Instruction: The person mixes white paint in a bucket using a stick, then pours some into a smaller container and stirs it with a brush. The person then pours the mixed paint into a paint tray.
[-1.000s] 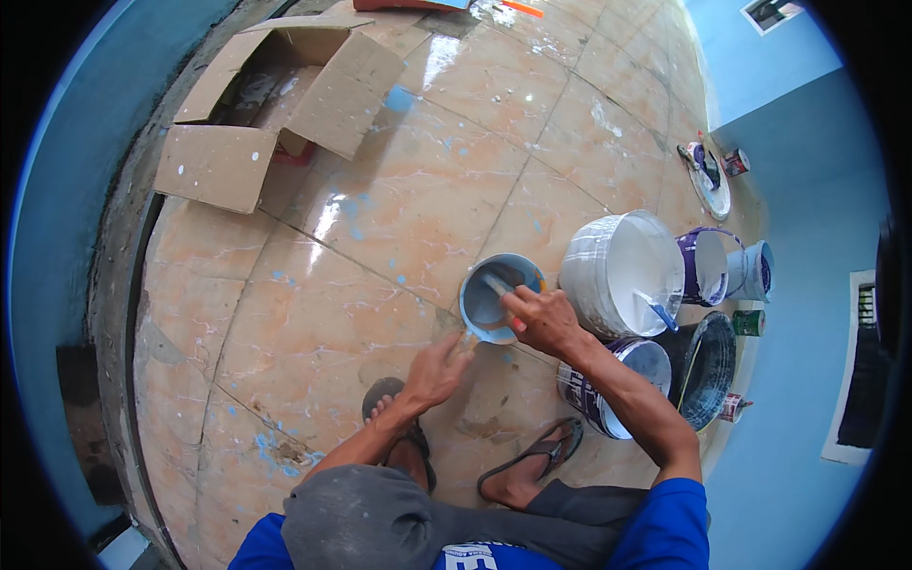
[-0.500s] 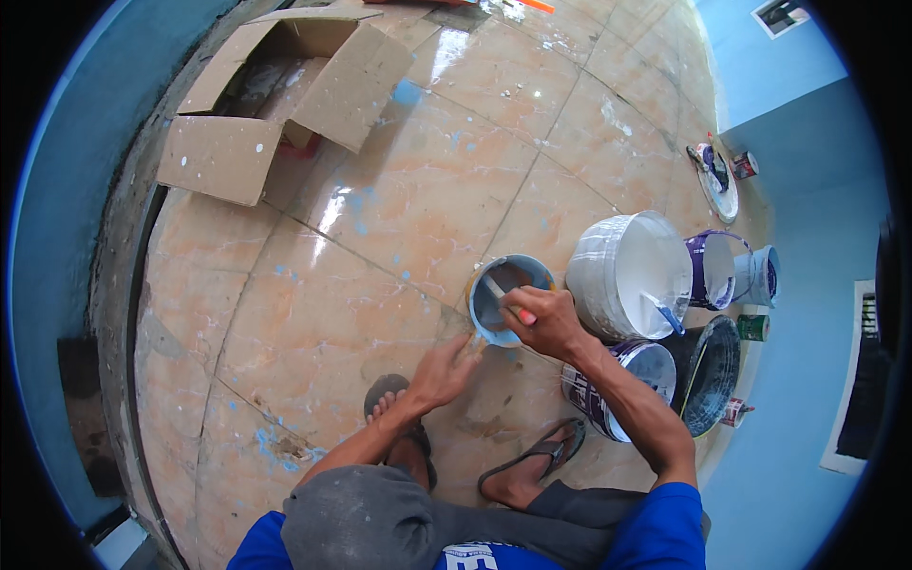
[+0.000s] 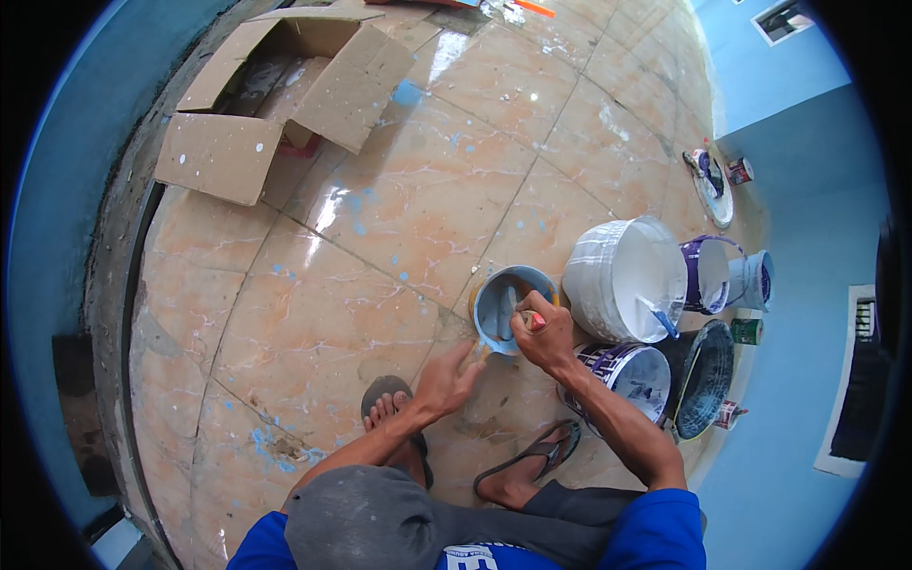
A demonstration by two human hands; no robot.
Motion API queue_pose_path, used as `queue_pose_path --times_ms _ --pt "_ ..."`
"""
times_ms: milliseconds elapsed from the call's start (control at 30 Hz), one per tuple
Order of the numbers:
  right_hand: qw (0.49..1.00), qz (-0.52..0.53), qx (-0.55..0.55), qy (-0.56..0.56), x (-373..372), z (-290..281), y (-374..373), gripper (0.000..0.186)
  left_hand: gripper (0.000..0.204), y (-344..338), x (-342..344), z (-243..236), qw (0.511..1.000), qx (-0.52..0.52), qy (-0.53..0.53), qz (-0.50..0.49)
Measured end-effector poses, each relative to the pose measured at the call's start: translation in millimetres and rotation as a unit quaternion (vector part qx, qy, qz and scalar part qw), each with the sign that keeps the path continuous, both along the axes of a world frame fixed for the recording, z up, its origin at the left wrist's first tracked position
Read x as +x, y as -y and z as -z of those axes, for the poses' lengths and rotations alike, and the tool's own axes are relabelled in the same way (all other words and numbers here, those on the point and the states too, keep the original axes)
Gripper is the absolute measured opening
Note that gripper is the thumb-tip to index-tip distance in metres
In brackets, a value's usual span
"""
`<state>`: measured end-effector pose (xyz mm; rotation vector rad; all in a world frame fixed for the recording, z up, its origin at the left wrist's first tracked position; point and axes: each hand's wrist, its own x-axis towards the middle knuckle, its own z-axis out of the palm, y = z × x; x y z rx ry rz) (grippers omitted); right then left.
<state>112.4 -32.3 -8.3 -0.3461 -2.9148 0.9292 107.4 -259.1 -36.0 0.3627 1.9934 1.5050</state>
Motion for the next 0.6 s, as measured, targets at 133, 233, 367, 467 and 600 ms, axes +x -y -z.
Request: queue_pose_path --times_ms 133,233,367,467,600 --pt "0.963 0.141 -0.221 0.053 -4 -6 11 0.019 0.047 -2 0 5 0.999 0.029 0.016 0.004" --pt "0.971 0.046 -0.234 0.026 -16 -20 14 0.021 0.047 4 0 8 0.999 0.037 -0.002 -0.005" --pt "0.979 -0.191 -0.064 -0.044 -39 -29 -2 0.022 0.045 9 -13 3 1.0 0.025 0.017 0.0" --pt "0.978 -0.191 -0.064 -0.053 -62 -40 1 0.024 0.043 12 -18 0 0.997 0.076 -0.02 -0.024" --pt "0.987 -0.01 -0.139 -0.083 -77 -52 33 0.021 0.04 18 -26 -13 0.995 0.072 -0.006 -0.062"
